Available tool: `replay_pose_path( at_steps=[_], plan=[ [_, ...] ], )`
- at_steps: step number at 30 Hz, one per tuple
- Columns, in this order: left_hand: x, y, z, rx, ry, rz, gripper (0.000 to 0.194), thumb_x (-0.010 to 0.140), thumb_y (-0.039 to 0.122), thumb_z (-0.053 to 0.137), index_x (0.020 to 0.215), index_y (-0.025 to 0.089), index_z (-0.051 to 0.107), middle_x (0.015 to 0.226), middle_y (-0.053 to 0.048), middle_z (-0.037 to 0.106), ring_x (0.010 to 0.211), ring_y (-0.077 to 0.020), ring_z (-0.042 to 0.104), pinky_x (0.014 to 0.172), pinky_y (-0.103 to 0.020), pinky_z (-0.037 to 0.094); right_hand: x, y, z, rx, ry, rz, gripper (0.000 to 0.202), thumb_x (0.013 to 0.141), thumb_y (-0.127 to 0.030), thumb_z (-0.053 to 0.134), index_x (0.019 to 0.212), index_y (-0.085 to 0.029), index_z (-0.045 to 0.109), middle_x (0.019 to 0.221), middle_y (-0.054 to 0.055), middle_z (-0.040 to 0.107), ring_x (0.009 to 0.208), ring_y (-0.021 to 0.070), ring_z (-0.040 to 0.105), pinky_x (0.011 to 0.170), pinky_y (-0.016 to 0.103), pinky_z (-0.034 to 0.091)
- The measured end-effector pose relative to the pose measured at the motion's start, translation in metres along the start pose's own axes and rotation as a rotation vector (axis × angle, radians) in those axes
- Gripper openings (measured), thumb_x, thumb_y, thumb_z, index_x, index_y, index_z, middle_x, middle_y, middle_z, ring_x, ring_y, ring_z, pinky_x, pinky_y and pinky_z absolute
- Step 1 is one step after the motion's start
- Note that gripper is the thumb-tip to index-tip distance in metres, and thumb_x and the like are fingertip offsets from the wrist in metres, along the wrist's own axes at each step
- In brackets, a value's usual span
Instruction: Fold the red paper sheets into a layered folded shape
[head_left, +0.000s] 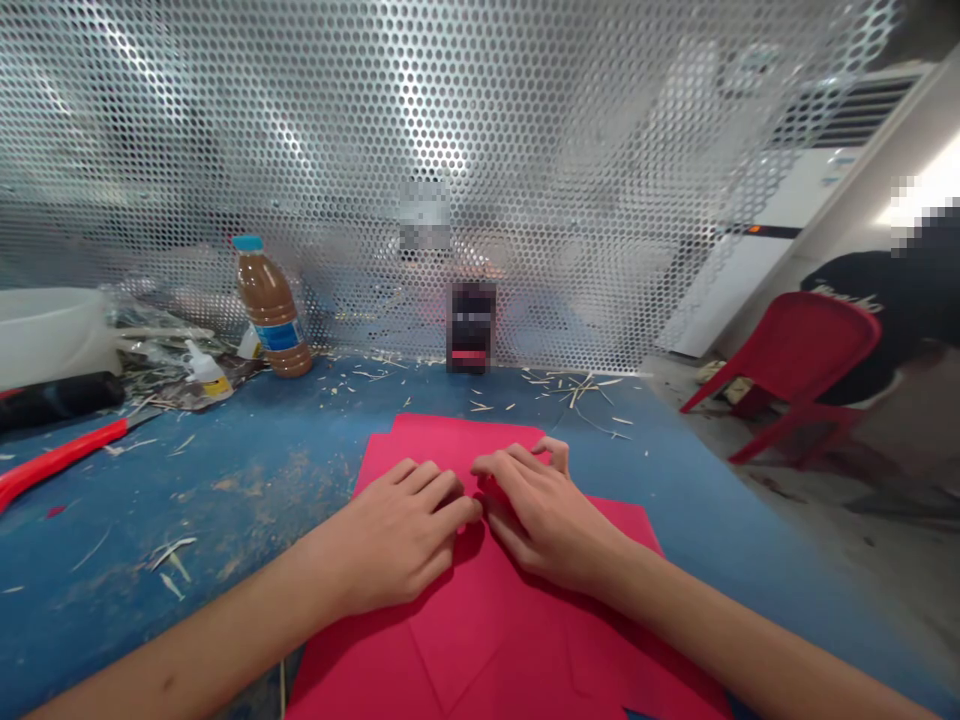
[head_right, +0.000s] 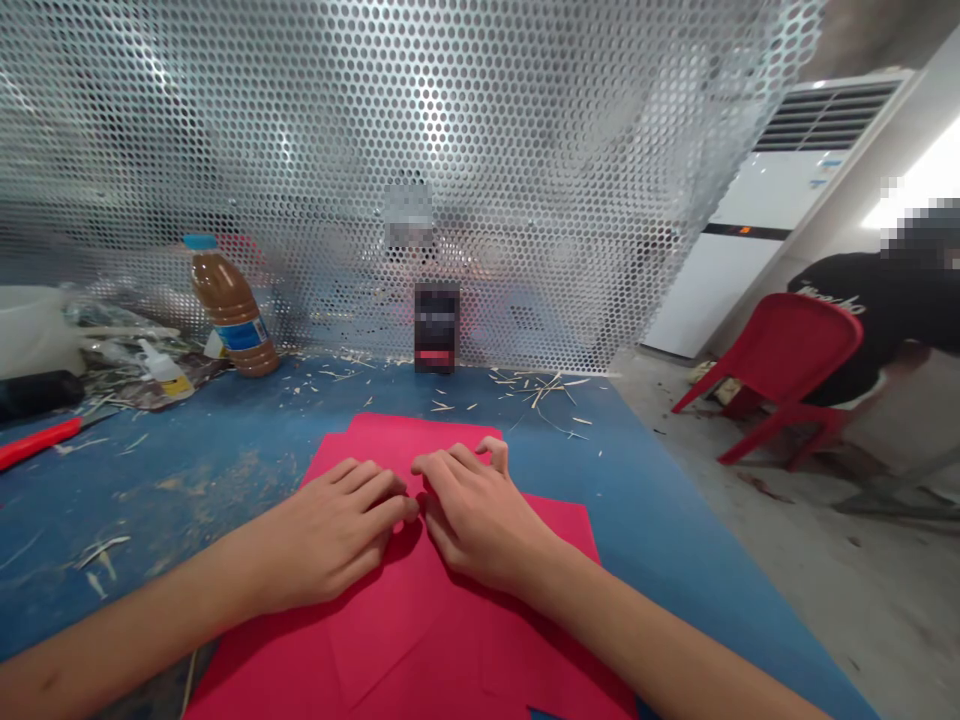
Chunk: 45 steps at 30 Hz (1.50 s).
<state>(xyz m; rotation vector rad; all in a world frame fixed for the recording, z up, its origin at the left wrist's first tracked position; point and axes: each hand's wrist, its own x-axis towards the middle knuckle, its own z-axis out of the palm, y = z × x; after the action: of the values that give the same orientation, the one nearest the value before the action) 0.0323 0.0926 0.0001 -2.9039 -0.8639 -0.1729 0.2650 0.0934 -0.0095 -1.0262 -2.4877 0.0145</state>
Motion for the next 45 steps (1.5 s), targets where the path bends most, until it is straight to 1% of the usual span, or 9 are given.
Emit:
replay_pose_path(
  at_steps=[4,8,15,21,25,29,34,38,45],
  plan=[
    [0.001,0.001,0.0,0.001,-0.004,0.004,0.022,0.1,0.024,0.055,0.121,0.021,0.059,0.115,-0.008,0.063,0.101,-0.0286,0.054,0.094,-0.044,0.042,-0.001,0.001,-0.001,-0.004,0.0,-0.001,0.023,0.098,-0.01,0.048,0.118,-0.022,0.049,0.107,0.007,0.073,0.098,0.0262,0.064,0.094,0.045,0.025],
    [0.0,0.003,0.0,0.012,-0.011,-0.003,0.025,0.101,0.024,0.054,0.126,0.02,0.058,0.115,-0.008,0.063,0.101,-0.0284,0.054,0.095,-0.044,0.042,-0.002,0.001,0.0,-0.005,0.0,-0.004,0.023,0.097,-0.01,0.048,0.116,-0.022,0.048,0.106,0.006,0.073,0.096,0.0256,0.064,0.094,0.044,0.025],
    [-0.001,0.004,-0.001,0.037,-0.012,-0.005,0.026,0.103,0.023,0.052,0.128,0.02,0.058,0.114,-0.007,0.064,0.1,-0.0283,0.054,0.093,-0.044,0.041,0.0,0.003,0.001,-0.015,-0.01,-0.005,0.016,0.099,-0.012,0.048,0.111,-0.022,0.049,0.102,0.005,0.072,0.094,0.0249,0.062,0.091,0.044,0.025],
    [-0.003,0.005,0.0,0.076,0.004,-0.005,0.019,0.105,0.022,0.049,0.12,0.018,0.06,0.112,-0.008,0.066,0.097,-0.028,0.055,0.091,-0.044,0.04,-0.001,0.002,0.0,-0.023,-0.022,-0.003,0.015,0.1,-0.011,0.046,0.11,-0.022,0.049,0.102,0.005,0.071,0.092,0.024,0.061,0.091,0.044,0.025],
    [-0.006,0.006,-0.001,0.111,0.016,-0.015,0.019,0.105,0.016,0.046,0.118,0.015,0.061,0.108,-0.01,0.068,0.095,-0.0285,0.057,0.089,-0.044,0.041,-0.001,0.002,0.0,-0.034,-0.025,-0.001,0.012,0.101,-0.012,0.046,0.108,-0.022,0.05,0.099,0.004,0.071,0.09,0.0237,0.06,0.088,0.043,0.026],
    [-0.015,0.006,-0.004,0.119,0.01,-0.011,0.016,0.102,0.012,0.049,0.112,0.016,0.062,0.106,-0.008,0.07,0.093,-0.0278,0.06,0.088,-0.044,0.041,0.0,0.003,0.0,-0.049,-0.028,-0.007,0.012,0.1,-0.013,0.048,0.107,-0.021,0.051,0.1,0.005,0.071,0.092,0.024,0.06,0.088,0.042,0.027],
    [-0.037,0.005,-0.009,0.08,0.011,0.005,0.018,0.098,0.007,0.053,0.11,0.018,0.062,0.107,-0.005,0.072,0.094,-0.026,0.064,0.091,-0.044,0.04,0.0,0.003,0.0,-0.063,-0.018,-0.031,0.018,0.099,-0.012,0.051,0.113,-0.023,0.053,0.104,0.004,0.072,0.094,0.0232,0.061,0.087,0.04,0.028],
    [-0.053,0.005,-0.011,0.089,0.049,0.013,0.021,0.096,0.005,0.056,0.11,0.019,0.063,0.109,-0.003,0.074,0.092,-0.0248,0.066,0.091,-0.043,0.039,-0.001,0.001,0.002,-0.114,0.04,-0.023,0.014,0.101,-0.013,0.049,0.108,-0.022,0.057,0.094,0.004,0.074,0.094,0.0252,0.062,0.091,0.043,0.028],
    [-0.061,0.006,-0.008,0.1,0.06,0.011,0.024,0.096,0.006,0.056,0.113,0.021,0.063,0.106,-0.001,0.075,0.089,-0.0251,0.067,0.089,-0.044,0.042,-0.002,-0.003,-0.001,-0.204,0.116,0.043,0.01,0.091,-0.015,0.054,0.096,-0.02,0.061,0.081,0.008,0.072,0.088,0.0278,0.063,0.1,0.047,0.031]
  ],
)
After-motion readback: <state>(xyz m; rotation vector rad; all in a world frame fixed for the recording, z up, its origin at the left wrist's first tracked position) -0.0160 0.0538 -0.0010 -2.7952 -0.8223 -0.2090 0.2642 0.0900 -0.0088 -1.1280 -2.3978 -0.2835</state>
